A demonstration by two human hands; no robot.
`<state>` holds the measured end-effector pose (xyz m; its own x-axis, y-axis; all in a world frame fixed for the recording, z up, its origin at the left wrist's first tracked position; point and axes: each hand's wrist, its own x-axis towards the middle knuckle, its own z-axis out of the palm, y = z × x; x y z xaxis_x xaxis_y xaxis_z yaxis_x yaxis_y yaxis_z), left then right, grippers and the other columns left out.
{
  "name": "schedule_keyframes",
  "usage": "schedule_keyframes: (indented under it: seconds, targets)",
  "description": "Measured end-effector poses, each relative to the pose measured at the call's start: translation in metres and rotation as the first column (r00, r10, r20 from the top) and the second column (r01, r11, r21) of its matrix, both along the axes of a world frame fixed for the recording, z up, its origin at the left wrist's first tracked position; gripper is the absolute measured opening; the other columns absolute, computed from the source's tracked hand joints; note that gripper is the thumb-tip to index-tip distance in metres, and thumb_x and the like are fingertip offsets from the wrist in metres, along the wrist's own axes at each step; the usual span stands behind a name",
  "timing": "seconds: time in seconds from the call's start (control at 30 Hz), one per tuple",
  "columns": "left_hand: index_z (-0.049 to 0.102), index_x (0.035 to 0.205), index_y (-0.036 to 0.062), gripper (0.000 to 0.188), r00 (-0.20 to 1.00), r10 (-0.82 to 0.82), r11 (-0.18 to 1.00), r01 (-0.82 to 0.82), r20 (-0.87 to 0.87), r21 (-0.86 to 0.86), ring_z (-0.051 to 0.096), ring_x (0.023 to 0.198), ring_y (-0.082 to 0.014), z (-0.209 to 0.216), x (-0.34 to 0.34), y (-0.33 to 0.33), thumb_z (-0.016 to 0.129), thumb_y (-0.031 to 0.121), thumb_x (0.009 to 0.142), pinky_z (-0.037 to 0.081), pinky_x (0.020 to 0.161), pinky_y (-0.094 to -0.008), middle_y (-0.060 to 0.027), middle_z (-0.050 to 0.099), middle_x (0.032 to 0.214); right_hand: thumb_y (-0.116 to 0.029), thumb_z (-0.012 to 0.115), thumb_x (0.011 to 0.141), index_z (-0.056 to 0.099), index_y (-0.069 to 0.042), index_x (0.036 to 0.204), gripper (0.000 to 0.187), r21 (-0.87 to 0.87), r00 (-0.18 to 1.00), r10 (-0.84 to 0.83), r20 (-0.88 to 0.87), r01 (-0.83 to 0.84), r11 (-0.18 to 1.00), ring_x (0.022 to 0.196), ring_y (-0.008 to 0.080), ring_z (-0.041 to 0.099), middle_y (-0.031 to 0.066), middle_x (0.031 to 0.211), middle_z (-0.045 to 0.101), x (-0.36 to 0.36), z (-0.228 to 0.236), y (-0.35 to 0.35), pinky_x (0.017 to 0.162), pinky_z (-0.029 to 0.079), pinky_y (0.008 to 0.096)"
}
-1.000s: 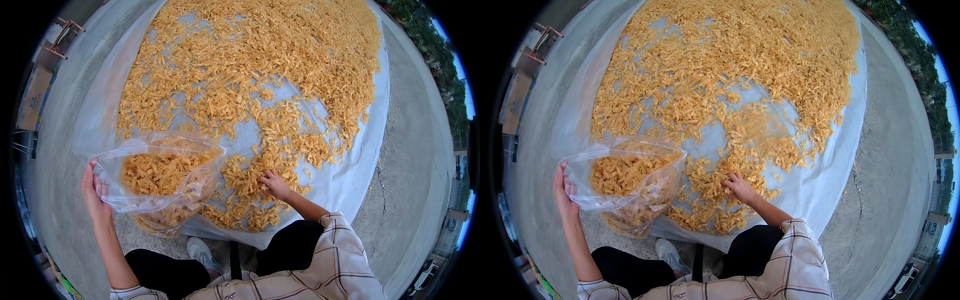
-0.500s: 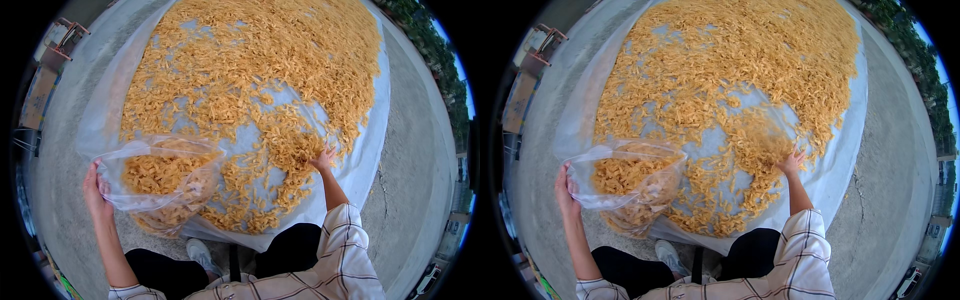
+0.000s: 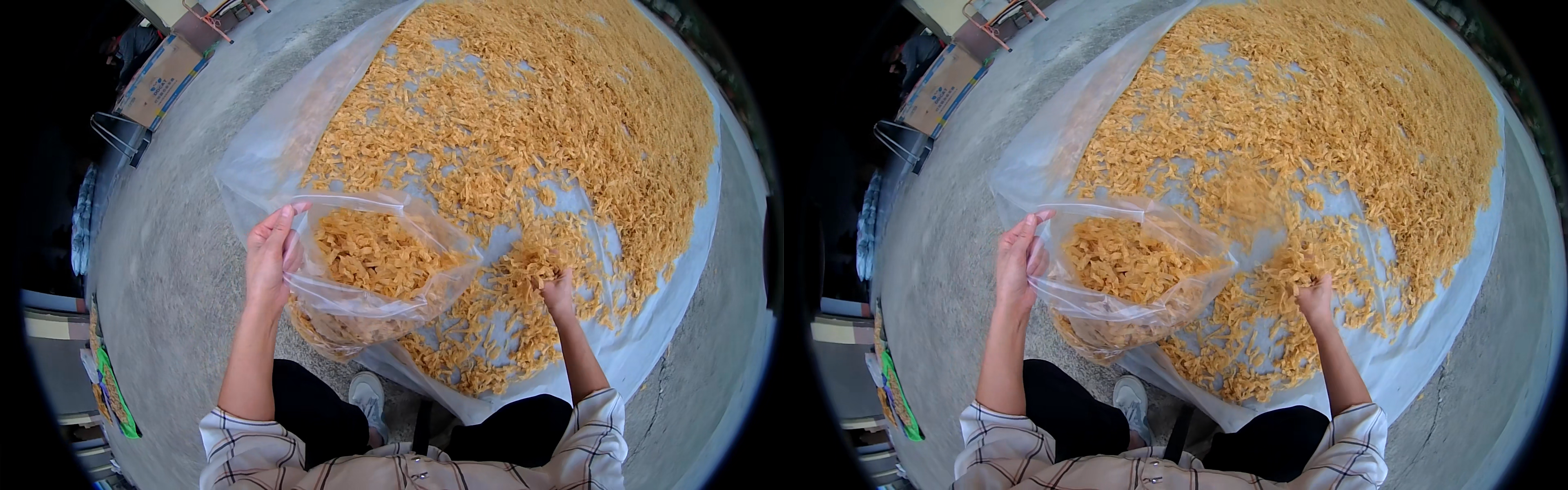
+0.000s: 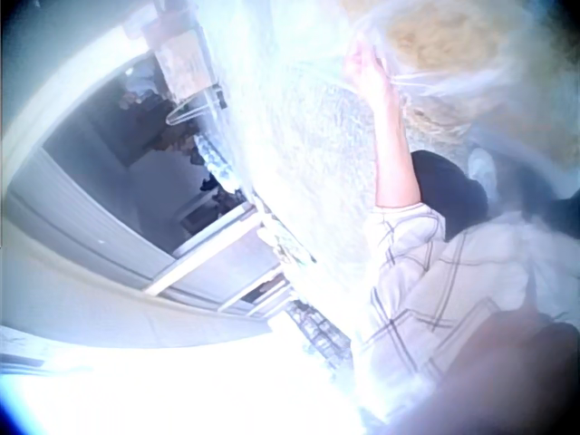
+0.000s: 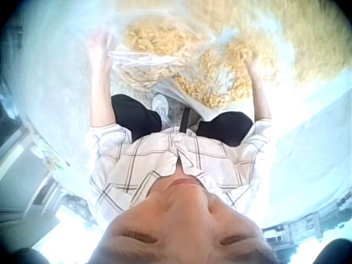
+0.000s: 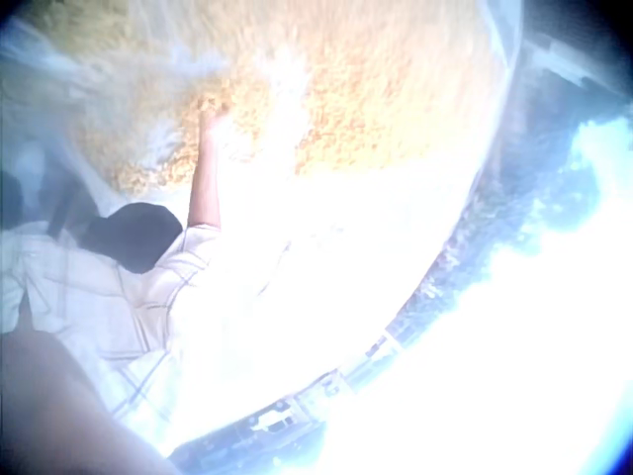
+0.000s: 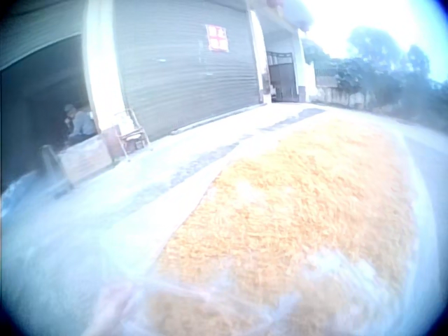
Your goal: The person scoops dried yellow food pieces from a large outdoor drying sheet into a clear plastic bag. They walk back to the warehouse and place the filled bag on a digital scale among other packaged goods.
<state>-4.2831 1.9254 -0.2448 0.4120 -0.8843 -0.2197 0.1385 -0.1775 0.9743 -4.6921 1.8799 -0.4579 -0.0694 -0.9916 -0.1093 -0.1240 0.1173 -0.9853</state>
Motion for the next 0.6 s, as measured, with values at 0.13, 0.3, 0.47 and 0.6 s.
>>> schedule_keyframes:
  seconds: [0.13, 0.3, 0.47, 0.6]
  targets:
    - [0.061, 0.102, 0.0001, 0.029, 0.999, -0.022, 0.999, 0.023, -0.024, 0.028, 0.022, 0.035, -0.0015, 0.001, -0.011, 0.0, 0.049, 0.025, 0.092, 0.015, 0.035, -0.0195, 0.0084, 0.029, 0.041, -0.003, 0.074, 0.064, 0.057, 0.0, 0.104, 0.043, -0.216, 0.839, 0.543, -0.023, -0.534, 0.817, 0.093, 0.0144, 0.056, 0.007, 0.101, 0.061, 0.097, 0.108, -0.019, 0.082, 0.044, 0.0288]
    - [0.061, 0.103, -0.0002, 0.029, 0.998, -0.051, 0.998, 0.052, -0.039, 0.04, 0.021, 0.034, -0.0018, 0.002, -0.025, 0.001, 0.049, 0.024, 0.091, 0.015, 0.035, -0.0202, 0.0085, 0.028, 0.041, -0.007, 0.069, 0.067, 0.049, 0.006, 0.112, 0.051, 0.041, 0.542, 0.739, -0.4, -0.795, 0.606, 0.11, 0.0342, 0.046, 0.0244, 0.119, 0.045, 0.21, 0.127, -0.048, 0.089, 0.041, 0.0368]
    - [0.062, 0.1, -0.0003, 0.028, 0.989, 0.07, 0.997, -0.071, -0.132, -0.004, 0.021, 0.035, -0.0014, 0.001, -0.014, 0.001, 0.049, 0.022, 0.091, 0.015, 0.035, -0.0199, 0.0093, 0.031, 0.044, -0.005, 0.064, 0.069, 0.049, 0.0, 0.118, 0.052, -0.205, 0.617, 0.452, -0.644, -0.708, 0.675, 0.122, 0.0347, 0.037, 0.0245, 0.132, 0.036, 0.27, 0.105, 0.022, 0.101, 0.032, 0.0419]
    - [0.062, 0.1, -0.0007, 0.027, 0.986, 0.109, 0.993, -0.113, -0.123, -0.026, 0.022, 0.036, -0.0006, -0.008, 0.009, 0.007, 0.05, 0.021, 0.091, 0.015, 0.035, -0.0196, 0.0096, 0.031, 0.044, -0.004, 0.063, 0.074, 0.056, -0.002, 0.112, 0.039, -0.311, 0.591, 0.781, -0.201, -0.795, 0.521, 0.117, 0.0269, 0.046, 0.0159, 0.128, 0.046, 0.192, 0.151, -0.02, 0.094, 0.042, 0.0383]
